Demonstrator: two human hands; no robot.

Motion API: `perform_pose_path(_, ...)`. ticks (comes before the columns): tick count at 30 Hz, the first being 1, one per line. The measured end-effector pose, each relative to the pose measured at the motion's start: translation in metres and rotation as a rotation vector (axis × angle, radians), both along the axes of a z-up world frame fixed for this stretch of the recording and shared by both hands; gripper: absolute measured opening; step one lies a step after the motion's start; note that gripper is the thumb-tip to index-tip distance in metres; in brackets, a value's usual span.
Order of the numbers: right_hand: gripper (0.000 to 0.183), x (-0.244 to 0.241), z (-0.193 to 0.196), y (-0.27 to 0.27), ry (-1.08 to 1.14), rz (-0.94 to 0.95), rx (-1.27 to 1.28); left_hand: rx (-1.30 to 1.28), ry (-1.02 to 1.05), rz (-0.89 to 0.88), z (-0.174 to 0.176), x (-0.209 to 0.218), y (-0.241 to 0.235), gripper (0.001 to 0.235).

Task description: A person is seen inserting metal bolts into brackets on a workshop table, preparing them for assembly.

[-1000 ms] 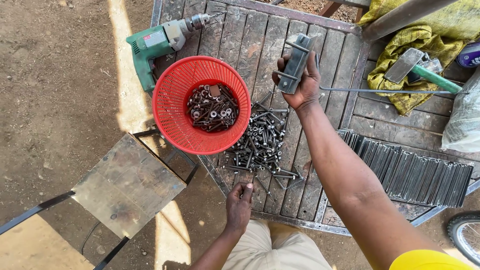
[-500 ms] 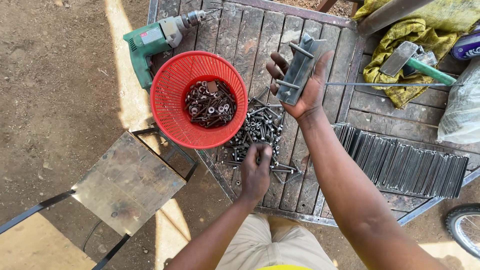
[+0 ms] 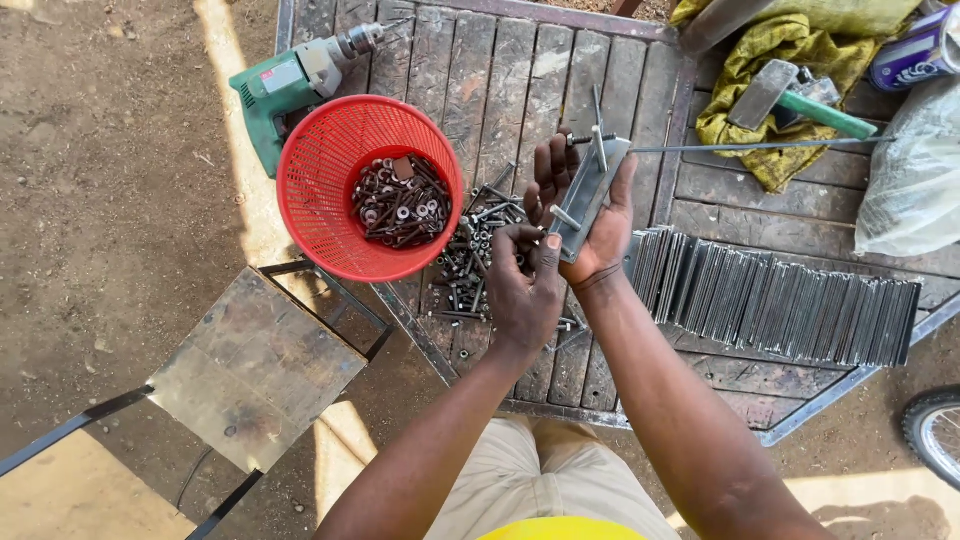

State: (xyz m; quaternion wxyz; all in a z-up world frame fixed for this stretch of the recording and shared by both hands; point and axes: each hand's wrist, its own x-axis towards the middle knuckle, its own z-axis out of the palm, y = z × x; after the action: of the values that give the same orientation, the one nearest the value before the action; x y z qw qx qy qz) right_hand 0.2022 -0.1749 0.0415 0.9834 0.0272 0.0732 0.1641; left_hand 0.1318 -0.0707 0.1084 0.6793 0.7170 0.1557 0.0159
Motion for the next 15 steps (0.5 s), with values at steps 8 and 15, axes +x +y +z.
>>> perform_pose_path(8,0.077,-0.018,0.029,-0.008,-0.173,-0.060,-0.064,0.084,-0.186,0.094,0.001,-0.025,-0.023,0.017)
perform_pose_path(15,0.072,-0.036,0.041,-0.018,-0.238,-0.053,0.030,0.327,-0.538,0.022,0.012,-0.048,-0.030,0.014)
